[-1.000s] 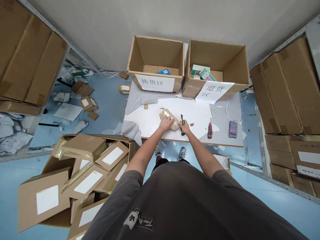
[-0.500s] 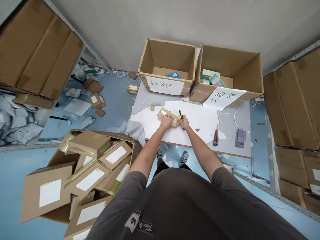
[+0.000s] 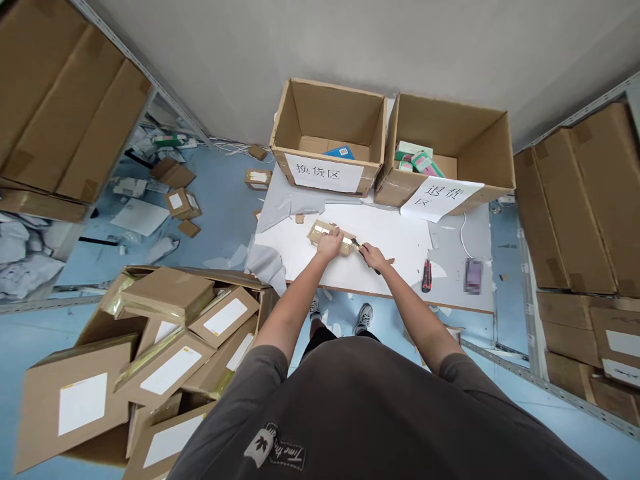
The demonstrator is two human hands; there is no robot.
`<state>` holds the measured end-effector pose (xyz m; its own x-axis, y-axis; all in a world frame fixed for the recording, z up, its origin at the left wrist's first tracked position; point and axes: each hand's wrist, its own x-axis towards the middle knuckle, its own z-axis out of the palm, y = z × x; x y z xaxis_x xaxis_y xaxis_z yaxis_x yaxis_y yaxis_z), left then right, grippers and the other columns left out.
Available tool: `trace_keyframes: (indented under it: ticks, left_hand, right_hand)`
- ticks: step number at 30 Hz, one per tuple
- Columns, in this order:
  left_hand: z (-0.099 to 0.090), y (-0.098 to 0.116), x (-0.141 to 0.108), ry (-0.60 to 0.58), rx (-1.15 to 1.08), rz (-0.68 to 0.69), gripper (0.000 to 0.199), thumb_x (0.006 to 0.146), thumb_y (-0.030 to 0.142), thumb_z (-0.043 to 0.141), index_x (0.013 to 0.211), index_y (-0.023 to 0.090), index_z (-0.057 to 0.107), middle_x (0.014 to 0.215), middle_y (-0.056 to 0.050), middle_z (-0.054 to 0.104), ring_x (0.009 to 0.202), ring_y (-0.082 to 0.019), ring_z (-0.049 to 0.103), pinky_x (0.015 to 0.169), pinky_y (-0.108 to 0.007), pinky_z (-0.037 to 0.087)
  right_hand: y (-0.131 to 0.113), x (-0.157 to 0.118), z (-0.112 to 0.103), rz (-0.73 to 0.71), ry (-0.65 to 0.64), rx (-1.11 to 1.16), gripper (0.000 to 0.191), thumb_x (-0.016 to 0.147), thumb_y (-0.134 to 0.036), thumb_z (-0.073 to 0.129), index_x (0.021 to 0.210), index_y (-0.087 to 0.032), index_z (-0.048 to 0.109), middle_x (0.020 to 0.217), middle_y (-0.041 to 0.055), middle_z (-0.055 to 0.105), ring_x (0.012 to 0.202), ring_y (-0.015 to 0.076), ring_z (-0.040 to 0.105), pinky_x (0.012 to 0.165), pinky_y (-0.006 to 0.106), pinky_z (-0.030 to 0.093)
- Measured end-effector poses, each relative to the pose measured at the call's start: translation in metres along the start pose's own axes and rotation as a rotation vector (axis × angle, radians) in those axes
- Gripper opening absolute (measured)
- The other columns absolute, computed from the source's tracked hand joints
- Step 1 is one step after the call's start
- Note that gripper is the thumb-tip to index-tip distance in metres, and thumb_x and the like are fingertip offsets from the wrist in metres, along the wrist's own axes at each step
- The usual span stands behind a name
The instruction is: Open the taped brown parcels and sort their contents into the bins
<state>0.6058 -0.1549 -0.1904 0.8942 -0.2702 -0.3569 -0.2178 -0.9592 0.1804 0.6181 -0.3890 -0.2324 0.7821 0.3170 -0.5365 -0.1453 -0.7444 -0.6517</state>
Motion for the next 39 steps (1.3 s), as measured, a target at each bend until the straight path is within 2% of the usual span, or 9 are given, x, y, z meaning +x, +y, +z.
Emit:
trace_keyframes:
  ticks: [4,10,16,21,23,27,31,34,39]
  left_hand:
    - [-0.001,0.001,0.003,-0.01,-0.02,-0.016,0.066,0.088,0.018,0.072,0.152,0.016,0.056,0.174,-0.022,0.044,0.146,-0.038,0.057,0.117,-0.052,0.046]
    - [0.0,0.003,0.009,-0.032,-0.046,-0.062,0.063,0.09,0.016,0.07,0.151,0.019,0.056,0.173,-0.02,0.045,0.145,-0.036,0.058,0.118,-0.051,0.043]
    - [-0.003,0.005,0.007,-0.033,-0.038,-0.069,0.06,0.091,0.02,0.073,0.149,0.02,0.056,0.171,-0.02,0.048,0.142,-0.035,0.06,0.117,-0.05,0.045]
    - [-0.009,-0.002,0.008,-0.046,-0.133,-0.135,0.06,0.097,0.042,0.076,0.152,0.028,0.055,0.153,-0.014,0.066,0.131,-0.034,0.068,0.107,-0.045,0.052]
    - [-0.012,-0.009,0.014,-0.04,-0.143,-0.15,0.057,0.1,0.041,0.071,0.154,0.029,0.056,0.146,-0.013,0.07,0.13,-0.034,0.068,0.108,-0.045,0.052]
    - [-0.012,-0.02,0.035,-0.03,-0.1,-0.066,0.067,0.09,0.025,0.08,0.154,0.029,0.061,0.155,-0.013,0.064,0.148,-0.037,0.053,0.12,-0.05,0.046]
    - [-0.01,-0.022,0.049,-0.126,-0.097,-0.115,0.07,0.086,0.029,0.083,0.153,0.028,0.063,0.152,-0.016,0.066,0.143,-0.04,0.056,0.12,-0.057,0.045]
    - [-0.007,-0.019,0.045,-0.112,-0.086,-0.123,0.06,0.091,0.034,0.077,0.15,0.025,0.065,0.155,-0.017,0.064,0.146,-0.04,0.053,0.123,-0.057,0.042]
    - [0.01,-0.012,0.022,0.046,-0.081,-0.107,0.055,0.103,0.033,0.06,0.158,0.027,0.058,0.168,-0.015,0.052,0.156,-0.04,0.042,0.128,-0.061,0.032]
  right_hand:
    - [0.001,-0.004,-0.002,0.024,-0.046,-0.055,0.034,0.115,-0.049,0.043,0.096,-0.026,0.059,0.065,-0.0024,0.063,0.05,0.0193,0.058,0.067,0.031,0.048]
    - [-0.008,0.002,-0.003,0.074,-0.163,0.09,0.043,0.11,-0.061,0.055,0.086,-0.026,0.058,0.055,-0.004,0.057,0.042,0.0171,0.052,0.054,0.03,0.045]
    - [-0.018,-0.004,0.007,0.061,-0.183,0.092,0.041,0.111,-0.06,0.053,0.089,-0.025,0.059,0.06,-0.002,0.061,0.044,0.0176,0.053,0.058,0.031,0.046]
    - [-0.007,-0.013,-0.017,0.083,-0.18,-0.085,0.036,0.113,-0.054,0.05,0.096,-0.025,0.064,0.071,0.0005,0.066,0.049,0.0197,0.058,0.068,0.035,0.049]
    - [-0.001,-0.014,-0.028,0.1,-0.146,-0.108,0.041,0.113,-0.058,0.045,0.098,-0.025,0.065,0.072,0.0,0.066,0.051,0.0196,0.059,0.068,0.034,0.048]
    - [0.004,-0.012,-0.036,0.074,-0.026,-0.096,0.049,0.114,-0.061,0.039,0.1,-0.026,0.069,0.079,0.0017,0.07,0.065,0.0214,0.064,0.071,0.032,0.049]
    - [0.001,-0.008,-0.028,0.002,0.035,-0.131,0.04,0.111,-0.059,0.048,0.109,-0.029,0.075,0.095,0.0037,0.076,0.09,0.026,0.069,0.078,0.032,0.05]
    - [0.0,-0.007,-0.025,-0.015,0.051,-0.142,0.034,0.107,-0.057,0.059,0.117,-0.03,0.076,0.104,0.0042,0.077,0.096,0.0262,0.07,0.083,0.033,0.051]
    - [0.002,-0.008,-0.026,-0.049,0.08,-0.217,0.029,0.105,-0.051,0.064,0.119,-0.029,0.076,0.119,0.0069,0.076,0.108,0.0275,0.069,0.09,0.035,0.052]
